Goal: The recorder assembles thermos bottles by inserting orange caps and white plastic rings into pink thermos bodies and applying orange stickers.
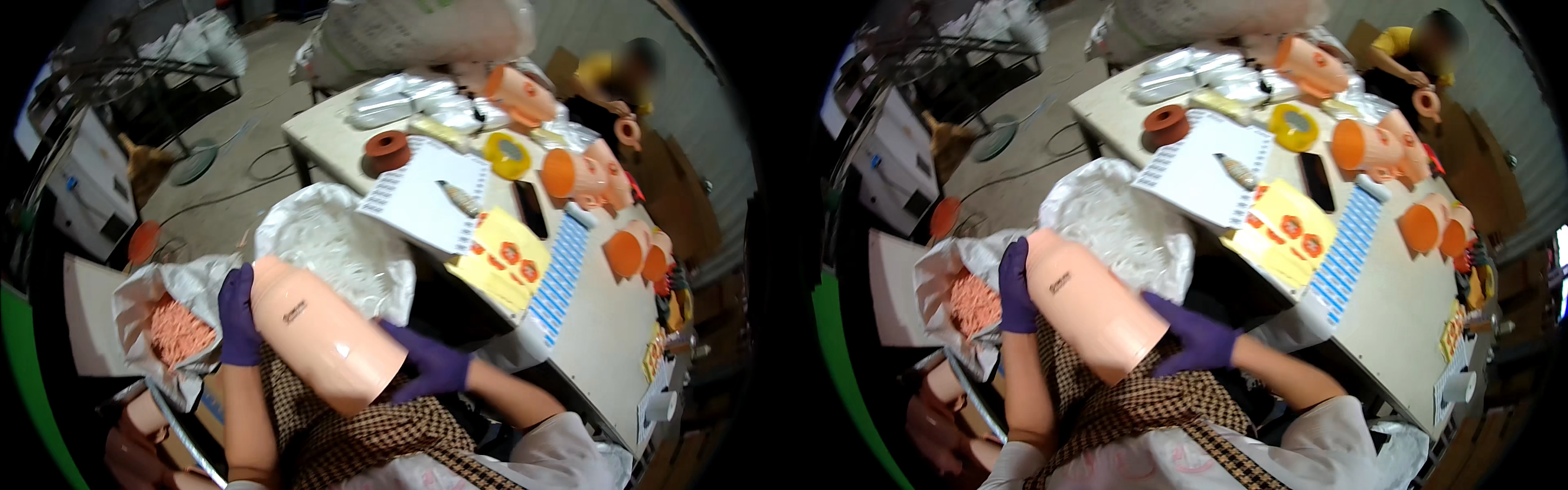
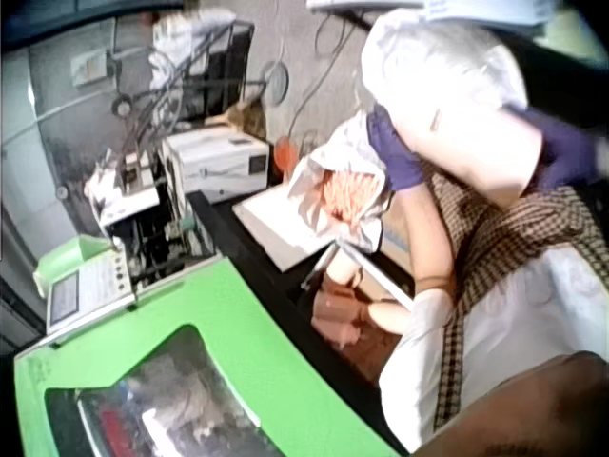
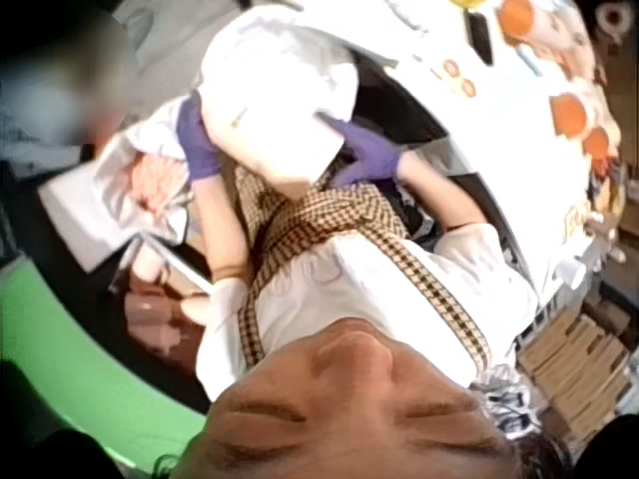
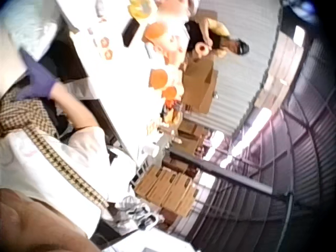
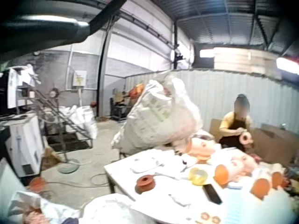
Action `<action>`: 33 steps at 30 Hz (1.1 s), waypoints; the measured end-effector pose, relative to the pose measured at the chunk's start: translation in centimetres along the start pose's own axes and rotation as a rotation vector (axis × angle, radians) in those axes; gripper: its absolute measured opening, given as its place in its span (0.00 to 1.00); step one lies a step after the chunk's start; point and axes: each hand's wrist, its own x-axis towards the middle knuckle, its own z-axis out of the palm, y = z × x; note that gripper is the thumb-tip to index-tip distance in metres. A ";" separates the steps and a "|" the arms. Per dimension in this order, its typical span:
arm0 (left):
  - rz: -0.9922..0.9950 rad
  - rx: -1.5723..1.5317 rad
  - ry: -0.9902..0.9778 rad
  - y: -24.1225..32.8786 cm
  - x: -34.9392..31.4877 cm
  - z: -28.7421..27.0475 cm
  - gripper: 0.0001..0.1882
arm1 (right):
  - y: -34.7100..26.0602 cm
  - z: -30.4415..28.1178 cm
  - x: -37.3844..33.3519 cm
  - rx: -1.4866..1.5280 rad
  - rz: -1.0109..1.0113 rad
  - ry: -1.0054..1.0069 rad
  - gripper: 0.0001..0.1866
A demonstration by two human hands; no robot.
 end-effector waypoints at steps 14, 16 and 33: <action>0.096 0.196 0.121 -0.3 -8.7 -2.9 0.09 | 12.0 -20.2 -5.4 -0.612 0.281 0.966 0.26; -0.002 0.107 0.211 -0.9 -10.4 -5.7 0.08 | 15.1 -26.7 -8.0 -0.665 0.346 1.003 0.27; -0.273 2.054 0.480 -0.9 -25.8 -41.5 0.22 | 8.4 -3.8 2.2 0.447 0.291 0.750 0.19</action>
